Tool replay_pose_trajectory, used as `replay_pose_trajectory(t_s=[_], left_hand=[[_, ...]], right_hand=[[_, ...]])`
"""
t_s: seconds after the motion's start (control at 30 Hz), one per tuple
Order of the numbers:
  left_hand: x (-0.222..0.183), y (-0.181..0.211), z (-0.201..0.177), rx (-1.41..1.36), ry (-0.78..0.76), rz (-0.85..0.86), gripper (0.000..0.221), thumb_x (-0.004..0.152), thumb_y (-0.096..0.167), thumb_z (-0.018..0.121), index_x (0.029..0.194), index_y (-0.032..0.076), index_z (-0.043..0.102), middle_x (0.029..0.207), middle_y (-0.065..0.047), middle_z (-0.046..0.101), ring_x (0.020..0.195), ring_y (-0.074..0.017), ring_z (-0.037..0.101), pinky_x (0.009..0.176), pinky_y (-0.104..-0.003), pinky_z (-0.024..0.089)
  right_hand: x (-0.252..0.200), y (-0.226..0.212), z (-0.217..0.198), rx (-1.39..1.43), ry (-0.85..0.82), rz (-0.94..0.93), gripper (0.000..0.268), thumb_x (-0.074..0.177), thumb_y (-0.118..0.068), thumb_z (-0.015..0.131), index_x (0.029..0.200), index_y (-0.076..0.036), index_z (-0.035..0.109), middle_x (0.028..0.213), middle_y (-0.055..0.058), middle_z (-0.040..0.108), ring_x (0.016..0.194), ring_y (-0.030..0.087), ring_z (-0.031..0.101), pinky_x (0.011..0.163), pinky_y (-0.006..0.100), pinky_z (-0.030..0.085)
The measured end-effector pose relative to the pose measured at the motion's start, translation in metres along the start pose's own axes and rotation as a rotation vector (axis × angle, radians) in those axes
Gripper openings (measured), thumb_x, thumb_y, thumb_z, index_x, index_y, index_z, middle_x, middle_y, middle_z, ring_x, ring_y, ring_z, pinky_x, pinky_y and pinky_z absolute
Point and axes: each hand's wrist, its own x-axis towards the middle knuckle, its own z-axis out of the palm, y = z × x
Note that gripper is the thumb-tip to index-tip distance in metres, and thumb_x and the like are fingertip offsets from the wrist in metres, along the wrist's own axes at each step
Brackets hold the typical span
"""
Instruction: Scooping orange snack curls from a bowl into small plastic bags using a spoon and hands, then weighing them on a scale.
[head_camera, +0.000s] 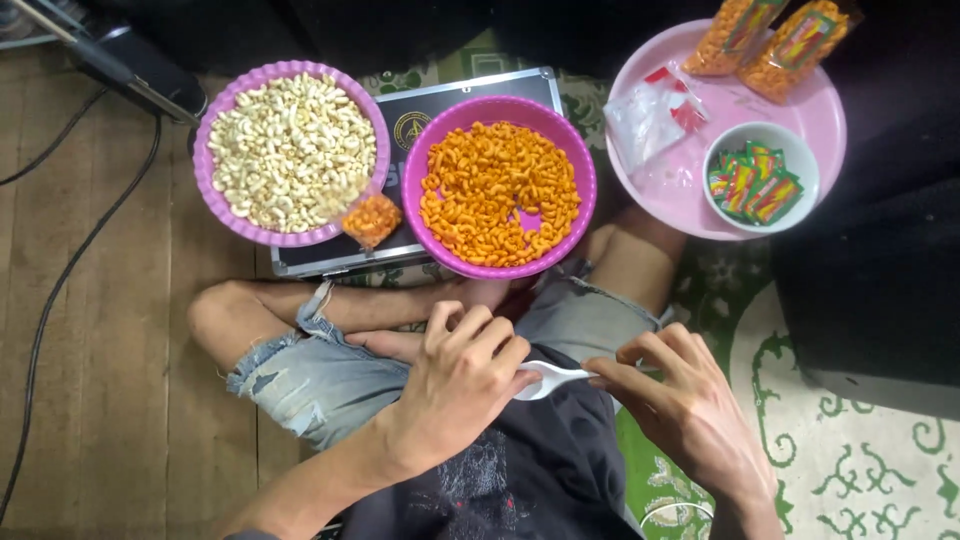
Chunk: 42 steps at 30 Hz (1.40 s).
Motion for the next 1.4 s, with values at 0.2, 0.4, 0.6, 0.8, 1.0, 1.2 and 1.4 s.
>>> replay_pose_trajectory(t_s=[0.2, 0.4, 0.6, 0.8, 1.0, 1.2, 1.4], left_hand=[[-0.008, 0.002, 0.006, 0.095, 0.073, -0.020, 0.005, 0.082, 0.012, 0.077, 0.080, 0.009, 0.073, 0.082, -0.004, 0.070, 0.077, -0.0168, 0.056, 0.088, -0.041, 0.040], [-0.027, 0.003, -0.007, 0.032, 0.130, -0.153, 0.024, 0.086, 0.020, 0.078, 0.068, 0.010, 0.066, 0.069, -0.001, 0.065, 0.065, -0.0186, 0.054, 0.087, -0.041, 0.041], [-0.044, 0.025, -0.008, -0.191, 0.136, -0.161, 0.018, 0.083, 0.020, 0.079, 0.073, 0.010, 0.069, 0.073, 0.003, 0.065, 0.072, -0.0144, 0.058, 0.093, -0.039, 0.042], [-0.043, 0.022, 0.018, -0.092, 0.100, -0.124, 0.026, 0.081, 0.026, 0.082, 0.067, 0.010, 0.067, 0.070, 0.000, 0.065, 0.070, -0.0174, 0.055, 0.089, -0.038, 0.040], [-0.040, 0.009, 0.029, 0.054, 0.188, -0.143, 0.008, 0.079, 0.008, 0.071, 0.071, 0.009, 0.070, 0.071, -0.003, 0.071, 0.067, -0.0158, 0.060, 0.090, -0.039, 0.043], [-0.055, 0.007, 0.021, -0.033, 0.167, -0.232, 0.026, 0.086, 0.010, 0.070, 0.062, 0.007, 0.060, 0.062, -0.002, 0.064, 0.058, -0.0182, 0.054, 0.086, -0.037, 0.043], [-0.069, 0.033, 0.006, -0.303, 0.167, -0.301, 0.009, 0.084, 0.011, 0.068, 0.092, 0.007, 0.065, 0.071, 0.003, 0.063, 0.064, -0.0133, 0.059, 0.089, -0.036, 0.045]], right_hand=[[-0.020, -0.001, 0.002, 0.043, 0.000, 0.048, 0.031, 0.076, -0.021, 0.079, 0.107, -0.024, 0.081, 0.090, -0.004, 0.063, 0.080, 0.015, 0.052, 0.075, 0.030, 0.049], [-0.037, 0.004, 0.010, 0.088, -0.028, 0.081, 0.033, 0.075, -0.024, 0.081, 0.107, -0.029, 0.081, 0.090, -0.005, 0.064, 0.084, 0.014, 0.056, 0.075, 0.028, 0.051], [-0.046, -0.003, 0.007, 0.141, -0.005, 0.069, 0.030, 0.076, -0.023, 0.080, 0.106, -0.025, 0.081, 0.087, -0.004, 0.063, 0.083, 0.014, 0.055, 0.069, 0.028, 0.049], [-0.043, -0.005, 0.012, 0.072, 0.015, 0.031, 0.028, 0.078, -0.020, 0.079, 0.106, -0.024, 0.079, 0.091, -0.003, 0.063, 0.082, 0.016, 0.055, 0.074, 0.031, 0.049], [-0.050, 0.002, 0.020, 0.031, -0.024, 0.053, 0.027, 0.080, -0.024, 0.078, 0.107, -0.025, 0.079, 0.093, -0.003, 0.063, 0.082, 0.016, 0.055, 0.075, 0.031, 0.048], [-0.055, 0.002, 0.019, 0.077, 0.023, 0.062, 0.027, 0.079, -0.022, 0.080, 0.106, -0.023, 0.079, 0.090, -0.003, 0.063, 0.080, 0.015, 0.054, 0.070, 0.030, 0.049], [-0.064, 0.001, 0.023, 0.107, 0.033, 0.101, 0.027, 0.080, -0.020, 0.079, 0.107, -0.021, 0.080, 0.089, -0.002, 0.062, 0.080, 0.014, 0.053, 0.068, 0.029, 0.047]])
